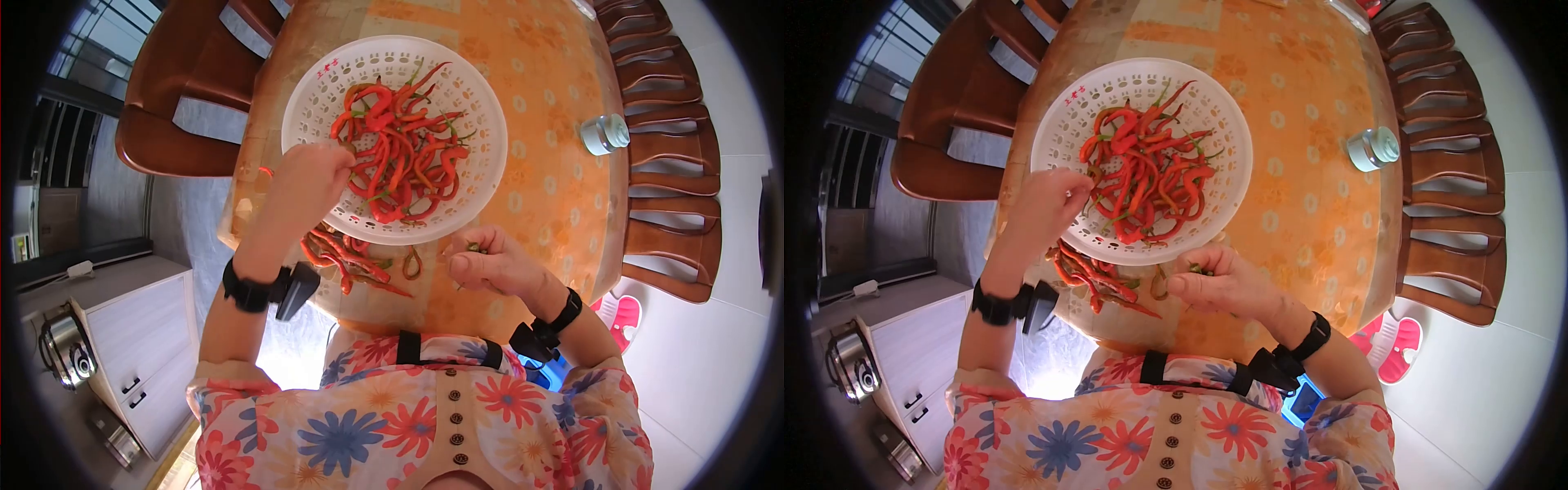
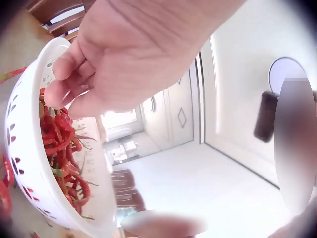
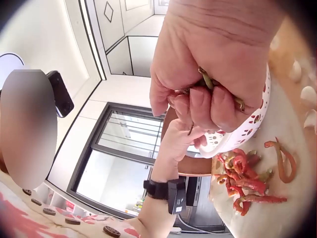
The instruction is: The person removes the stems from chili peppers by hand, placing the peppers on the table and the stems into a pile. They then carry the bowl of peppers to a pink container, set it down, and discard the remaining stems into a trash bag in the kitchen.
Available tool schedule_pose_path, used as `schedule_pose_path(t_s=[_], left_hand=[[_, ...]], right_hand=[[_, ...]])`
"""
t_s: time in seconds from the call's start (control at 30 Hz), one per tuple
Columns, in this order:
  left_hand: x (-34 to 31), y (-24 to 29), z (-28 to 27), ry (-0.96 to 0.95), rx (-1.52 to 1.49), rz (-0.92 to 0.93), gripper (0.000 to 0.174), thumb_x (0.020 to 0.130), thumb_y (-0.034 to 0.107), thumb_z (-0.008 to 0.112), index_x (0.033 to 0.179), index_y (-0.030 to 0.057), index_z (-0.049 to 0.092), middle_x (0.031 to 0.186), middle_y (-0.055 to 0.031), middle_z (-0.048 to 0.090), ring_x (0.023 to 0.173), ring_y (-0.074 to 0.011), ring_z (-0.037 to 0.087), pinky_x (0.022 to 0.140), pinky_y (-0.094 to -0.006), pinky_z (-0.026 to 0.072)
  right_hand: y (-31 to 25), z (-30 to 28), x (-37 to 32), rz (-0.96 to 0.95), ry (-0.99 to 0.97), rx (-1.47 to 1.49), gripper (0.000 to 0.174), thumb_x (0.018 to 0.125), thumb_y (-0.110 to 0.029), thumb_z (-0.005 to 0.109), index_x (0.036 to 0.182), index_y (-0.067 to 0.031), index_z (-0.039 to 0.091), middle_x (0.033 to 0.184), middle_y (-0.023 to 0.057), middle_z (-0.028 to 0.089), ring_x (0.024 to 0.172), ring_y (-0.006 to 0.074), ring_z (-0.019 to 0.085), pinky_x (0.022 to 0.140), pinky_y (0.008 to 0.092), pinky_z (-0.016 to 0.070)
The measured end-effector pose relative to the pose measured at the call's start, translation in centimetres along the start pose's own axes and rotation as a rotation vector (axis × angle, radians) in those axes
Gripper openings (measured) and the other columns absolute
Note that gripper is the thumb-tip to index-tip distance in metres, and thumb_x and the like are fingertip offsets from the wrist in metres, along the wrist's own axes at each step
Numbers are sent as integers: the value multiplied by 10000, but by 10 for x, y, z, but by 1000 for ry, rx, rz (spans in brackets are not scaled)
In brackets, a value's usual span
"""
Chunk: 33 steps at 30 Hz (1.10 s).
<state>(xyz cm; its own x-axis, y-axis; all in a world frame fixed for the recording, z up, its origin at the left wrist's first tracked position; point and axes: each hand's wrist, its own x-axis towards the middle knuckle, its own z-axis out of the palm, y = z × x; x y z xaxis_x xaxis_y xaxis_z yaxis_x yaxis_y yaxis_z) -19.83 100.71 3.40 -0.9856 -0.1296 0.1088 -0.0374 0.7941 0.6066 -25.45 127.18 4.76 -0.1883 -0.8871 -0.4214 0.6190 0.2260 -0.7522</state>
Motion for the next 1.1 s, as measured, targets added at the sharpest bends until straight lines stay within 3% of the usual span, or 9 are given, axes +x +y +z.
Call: schedule_pose_path(t_s=[0.07, 0.27, 0.4, 0.5, 0.57, 0.7, 0.77, 0.87, 1.1], left_hand=[[16, -2, 7, -166, 229, -7, 97, 733, 52, 548, 788, 14, 619, 778, -172, 600, 776, -324, 588, 696, -408, 463], [37, -33, 31, -307, 397, 114, 97, 690, 9, 552, 768, -16, 604, 812, -197, 585, 808, -349, 567, 711, -403, 469], [36, -29, 21, -346, 449, 64, 97, 681, 17, 558, 761, -2, 609, 817, -186, 589, 798, -333, 573, 692, -392, 469], [30, -16, -5, -229, 229, 16, 95, 672, 28, 573, 757, 19, 614, 816, -174, 595, 779, -327, 582, 667, -379, 468], [25, -12, -21, -155, -61, -208, 195, 658, -23, 585, 846, 14, 623, 807, -136, 609, 787, -296, 585, 662, -339, 461], [18, -18, -21, -154, -63, -310, 205, 669, -46, 553, 853, 12, 620, 833, -118, 611, 782, -284, 590, 656, -332, 466], [16, -26, 0, -145, 114, 52, 222, 675, -39, 548, 870, 29, 631, 854, -113, 610, 807, -291, 590, 681, -346, 472], [17, -26, 17, -322, 423, 145, 145, 679, 0, 536, 785, 15, 633, 793, -133, 607, 789, -322, 591, 686, -397, 483], [22, -16, 10, -488, 533, -39, 173, 660, -13, 561, 795, 53, 647, 876, -113, 590, 879, -289, 571, 738, -372, 466]], right_hand=[[4, 1, 1, -55, 0, 8, 291, 885, -273, 541, 669, -86, 487, 547, -60, 376, 465, 17, 310, 405, 188, 234], [6, 4, -2, -14, 9, 44, 282, 918, -282, 473, 767, -58, 555, 533, -54, 375, 452, 22, 301, 400, 186, 229], [10, 2, -6, 0, 74, 62, 268, 917, -289, 475, 825, -56, 573, 541, -60, 366, 455, 19, 293, 404, 182, 224], [8, 0, -6, 25, 143, 72, 253, 915, -289, 480, 864, -60, 574, 546, -72, 338, 461, 17, 281, 409, 180, 219], [9, -1, -3, -45, 230, 84, 242, 910, -290, 492, 887, -62, 568, 548, -82, 304, 458, 14, 257, 407, 180, 207], [3, -3, 2, -2, 287, 61, 240, 903, -294, 505, 891, -62, 564, 550, -89, 289, 465, 10, 248, 406, 176, 198], [4, -4, 8, -6, 258, 82, 239, 902, -293, 507, 894, -62, 564, 556, -89, 290, 470, 4, 245, 406, 172, 194], [1, -3, 11, 11, 246, 75, 230, 905, -283, 504, 896, -60, 561, 562, -88, 292, 472, 2, 247, 407, 169, 197], [4, -19, 4, -37, 320, 98, 218, 908, -263, 500, 893, -54, 561, 571, -85, 301, 470, 0, 249, 396, 169, 190]])
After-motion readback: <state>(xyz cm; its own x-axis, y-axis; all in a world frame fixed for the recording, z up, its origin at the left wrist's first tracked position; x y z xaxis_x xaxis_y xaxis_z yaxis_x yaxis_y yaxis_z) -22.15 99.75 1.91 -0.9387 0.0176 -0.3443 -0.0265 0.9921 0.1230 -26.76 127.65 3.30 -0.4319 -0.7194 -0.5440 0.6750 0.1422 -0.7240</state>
